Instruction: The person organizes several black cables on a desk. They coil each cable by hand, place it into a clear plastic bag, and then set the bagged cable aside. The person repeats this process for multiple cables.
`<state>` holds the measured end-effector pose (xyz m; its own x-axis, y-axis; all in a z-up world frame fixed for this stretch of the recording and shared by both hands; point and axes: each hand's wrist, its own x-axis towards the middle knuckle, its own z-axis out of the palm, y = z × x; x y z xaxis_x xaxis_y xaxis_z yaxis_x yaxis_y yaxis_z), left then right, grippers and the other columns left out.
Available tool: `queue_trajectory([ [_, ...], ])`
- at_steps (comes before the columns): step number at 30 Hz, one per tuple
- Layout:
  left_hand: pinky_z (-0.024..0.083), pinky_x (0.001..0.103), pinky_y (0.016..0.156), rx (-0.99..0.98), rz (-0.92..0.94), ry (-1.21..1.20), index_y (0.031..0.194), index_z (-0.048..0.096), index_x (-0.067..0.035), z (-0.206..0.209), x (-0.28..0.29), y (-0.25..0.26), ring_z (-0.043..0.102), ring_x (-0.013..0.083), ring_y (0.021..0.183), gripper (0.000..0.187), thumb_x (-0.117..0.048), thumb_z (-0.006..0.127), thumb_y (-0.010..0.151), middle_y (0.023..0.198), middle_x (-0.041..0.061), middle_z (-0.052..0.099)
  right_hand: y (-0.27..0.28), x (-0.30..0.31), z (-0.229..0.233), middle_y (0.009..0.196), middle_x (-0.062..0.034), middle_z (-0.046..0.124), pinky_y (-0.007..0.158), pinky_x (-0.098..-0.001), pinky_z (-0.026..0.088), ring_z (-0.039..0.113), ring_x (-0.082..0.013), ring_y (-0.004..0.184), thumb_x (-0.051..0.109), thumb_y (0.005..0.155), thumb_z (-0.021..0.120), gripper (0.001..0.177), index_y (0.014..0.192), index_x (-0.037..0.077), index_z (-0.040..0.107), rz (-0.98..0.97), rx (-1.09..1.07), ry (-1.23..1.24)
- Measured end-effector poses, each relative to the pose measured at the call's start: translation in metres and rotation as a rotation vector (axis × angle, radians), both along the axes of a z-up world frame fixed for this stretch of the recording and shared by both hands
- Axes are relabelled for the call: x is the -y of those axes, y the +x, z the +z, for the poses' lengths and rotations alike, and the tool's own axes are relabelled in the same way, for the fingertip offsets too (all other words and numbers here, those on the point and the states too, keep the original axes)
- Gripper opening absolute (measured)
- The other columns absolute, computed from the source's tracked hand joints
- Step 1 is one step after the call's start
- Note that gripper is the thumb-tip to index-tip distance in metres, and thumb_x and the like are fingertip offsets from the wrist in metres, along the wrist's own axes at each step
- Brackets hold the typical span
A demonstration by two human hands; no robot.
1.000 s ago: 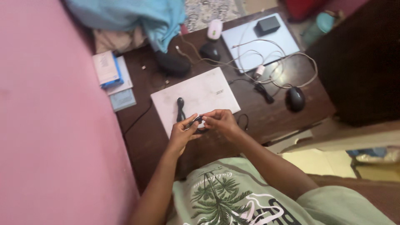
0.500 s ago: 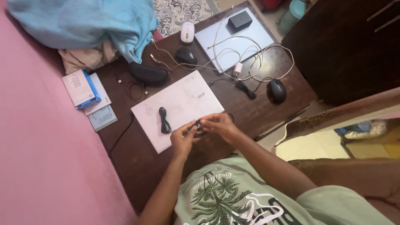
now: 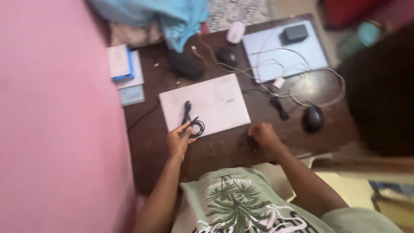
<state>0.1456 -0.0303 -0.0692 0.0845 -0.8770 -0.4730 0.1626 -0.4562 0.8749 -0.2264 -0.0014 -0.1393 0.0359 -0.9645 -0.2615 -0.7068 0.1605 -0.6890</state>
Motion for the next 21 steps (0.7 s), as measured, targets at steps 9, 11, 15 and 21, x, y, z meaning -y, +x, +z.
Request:
queue_trajectory([
  [9,0.064,0.037,0.074,-0.045,0.233,-0.024,0.132,0.064,0.004,0.003,-0.028,0.036,0.077,0.0237,0.092,0.037,-0.004,0.064,0.096,0.115,0.017,0.072,0.099,0.127,0.066,0.079,-0.0079,0.077,0.064,-0.0320,0.061,0.076,-0.0165,0.070,0.020,0.090,0.075,0.017,0.093,0.003,0.075,-0.003,0.174,-0.048],
  [11,0.067,0.037,0.074,-0.052,0.275,-0.005,0.133,0.063,0.004,0.006,-0.033,0.042,0.077,0.0248,0.092,0.038,-0.004,0.064,0.096,0.115,0.019,0.073,0.126,0.149,0.065,0.081,-0.0067,0.077,0.060,-0.0307,0.063,0.077,-0.0153,0.069,0.020,0.089,0.076,0.018,0.093,0.002,0.073,-0.043,0.260,-0.039],
  [15,0.069,0.037,0.075,-0.052,0.317,-0.019,0.136,0.061,0.003,0.003,-0.036,0.051,0.076,0.0249,0.092,0.040,-0.005,0.062,0.097,0.118,0.020,0.073,0.146,0.161,0.054,0.084,-0.0086,0.078,0.059,-0.0278,0.061,0.076,-0.0146,0.068,0.017,0.089,0.078,0.019,0.098,0.002,0.073,-0.080,0.197,-0.097],
  [21,0.064,0.037,0.073,-0.045,0.288,-0.018,0.136,0.061,0.001,0.010,-0.031,0.054,0.076,0.0239,0.092,0.040,-0.005,0.064,0.096,0.116,0.018,0.074,0.109,0.120,0.034,0.101,-0.0121,0.073,0.053,-0.0332,0.058,0.076,-0.0185,0.072,0.022,0.092,0.074,0.025,0.110,0.005,0.072,-0.262,0.405,-0.048],
])
